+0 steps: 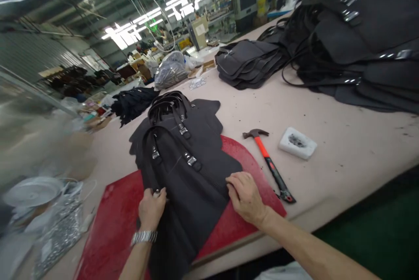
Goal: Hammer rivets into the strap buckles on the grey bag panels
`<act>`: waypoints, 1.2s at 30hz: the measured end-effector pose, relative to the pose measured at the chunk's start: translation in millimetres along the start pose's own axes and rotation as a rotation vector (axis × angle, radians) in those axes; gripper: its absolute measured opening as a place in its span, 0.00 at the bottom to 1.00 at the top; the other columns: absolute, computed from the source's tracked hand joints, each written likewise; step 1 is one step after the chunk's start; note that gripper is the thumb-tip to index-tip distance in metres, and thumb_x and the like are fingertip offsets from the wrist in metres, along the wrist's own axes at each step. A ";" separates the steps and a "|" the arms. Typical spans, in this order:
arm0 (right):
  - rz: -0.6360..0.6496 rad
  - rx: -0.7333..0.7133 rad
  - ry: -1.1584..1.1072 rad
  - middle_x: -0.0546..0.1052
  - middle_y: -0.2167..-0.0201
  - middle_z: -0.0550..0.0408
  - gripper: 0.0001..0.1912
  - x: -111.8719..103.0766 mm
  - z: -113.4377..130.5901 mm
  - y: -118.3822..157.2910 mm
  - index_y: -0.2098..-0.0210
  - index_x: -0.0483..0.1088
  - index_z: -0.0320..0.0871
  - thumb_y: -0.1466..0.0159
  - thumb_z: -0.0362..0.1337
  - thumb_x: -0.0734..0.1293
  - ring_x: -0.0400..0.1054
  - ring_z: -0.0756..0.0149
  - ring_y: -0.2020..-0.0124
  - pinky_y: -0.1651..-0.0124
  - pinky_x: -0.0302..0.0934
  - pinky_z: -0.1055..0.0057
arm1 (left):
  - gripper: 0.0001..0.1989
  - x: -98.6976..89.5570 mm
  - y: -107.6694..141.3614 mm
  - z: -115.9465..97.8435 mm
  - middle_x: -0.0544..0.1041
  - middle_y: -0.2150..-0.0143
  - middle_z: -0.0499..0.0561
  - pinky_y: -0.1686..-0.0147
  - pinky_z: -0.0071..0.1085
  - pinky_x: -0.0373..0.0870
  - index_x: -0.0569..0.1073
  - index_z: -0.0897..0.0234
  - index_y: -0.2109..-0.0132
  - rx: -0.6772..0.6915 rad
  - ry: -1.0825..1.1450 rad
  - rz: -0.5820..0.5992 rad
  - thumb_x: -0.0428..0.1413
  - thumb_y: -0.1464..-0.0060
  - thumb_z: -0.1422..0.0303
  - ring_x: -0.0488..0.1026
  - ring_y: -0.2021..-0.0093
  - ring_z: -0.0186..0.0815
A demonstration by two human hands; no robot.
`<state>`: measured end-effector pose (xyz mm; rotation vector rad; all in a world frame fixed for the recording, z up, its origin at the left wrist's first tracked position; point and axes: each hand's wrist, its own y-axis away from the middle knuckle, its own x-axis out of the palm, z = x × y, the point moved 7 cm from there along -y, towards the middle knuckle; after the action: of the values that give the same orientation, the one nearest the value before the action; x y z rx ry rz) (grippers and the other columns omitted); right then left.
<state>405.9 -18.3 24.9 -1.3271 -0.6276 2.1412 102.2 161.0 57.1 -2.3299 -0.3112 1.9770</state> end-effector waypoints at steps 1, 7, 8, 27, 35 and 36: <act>0.016 0.020 -0.012 0.72 0.49 0.44 0.18 -6.1 -0.9 7.4 0.46 0.70 0.41 0.32 0.30 0.57 0.66 0.55 0.49 0.43 0.59 0.53 | 0.18 8.3 17.8 15.5 0.77 0.66 0.58 0.67 0.35 0.64 0.66 0.61 0.62 -0.030 0.025 0.017 0.50 0.44 0.50 0.76 0.62 0.50; 0.285 0.011 0.008 0.67 0.41 0.45 0.19 -30.1 5.7 61.0 0.44 0.69 0.42 0.34 0.35 0.62 0.58 0.50 0.41 0.36 0.48 0.46 | 0.17 21.4 89.4 27.9 0.75 0.70 0.54 0.69 0.34 0.62 0.65 0.59 0.64 -0.066 0.117 0.037 0.51 0.45 0.49 0.74 0.67 0.48; 0.306 0.008 0.032 0.66 0.41 0.46 0.19 -32.7 5.3 65.9 0.44 0.69 0.43 0.34 0.36 0.62 0.57 0.50 0.40 0.35 0.46 0.45 | 0.17 21.2 93.4 18.8 0.75 0.70 0.54 0.69 0.34 0.61 0.65 0.59 0.64 -0.048 0.137 0.031 0.51 0.44 0.50 0.74 0.67 0.47; 0.276 0.509 0.411 0.70 0.52 0.38 0.18 -66.9 -139.8 1.2 0.51 0.68 0.35 0.32 0.44 0.61 0.63 0.49 0.49 0.50 0.56 0.59 | 0.22 10.7 78.5 -63.6 0.74 0.68 0.51 0.67 0.33 0.70 0.71 0.66 0.57 -0.038 1.084 0.151 0.61 0.54 0.55 0.74 0.67 0.39; 0.441 0.563 0.306 0.74 0.63 0.44 0.16 -40.2 -161.9 -1.8 0.58 0.67 0.38 0.35 0.46 0.63 0.69 0.55 0.61 0.63 0.55 0.67 | 0.23 51.2 90.7 -190.1 0.79 0.64 0.55 0.56 0.38 0.76 0.69 0.69 0.56 0.085 1.722 0.426 0.68 0.55 0.61 0.79 0.62 0.40; 0.441 0.580 0.289 0.74 0.62 0.43 0.15 -38.5 -163.0 -1.6 0.57 0.67 0.38 0.35 0.44 0.63 0.69 0.55 0.60 0.62 0.55 0.67 | 0.23 58.7 88.6 -191.3 0.79 0.64 0.55 0.57 0.38 0.76 0.69 0.69 0.56 0.086 1.723 0.411 0.67 0.54 0.61 0.79 0.62 0.40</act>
<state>568.4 -25.3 -15.1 -1.4722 0.4166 2.1462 308.7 100.8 16.6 -3.0578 0.3825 -0.4806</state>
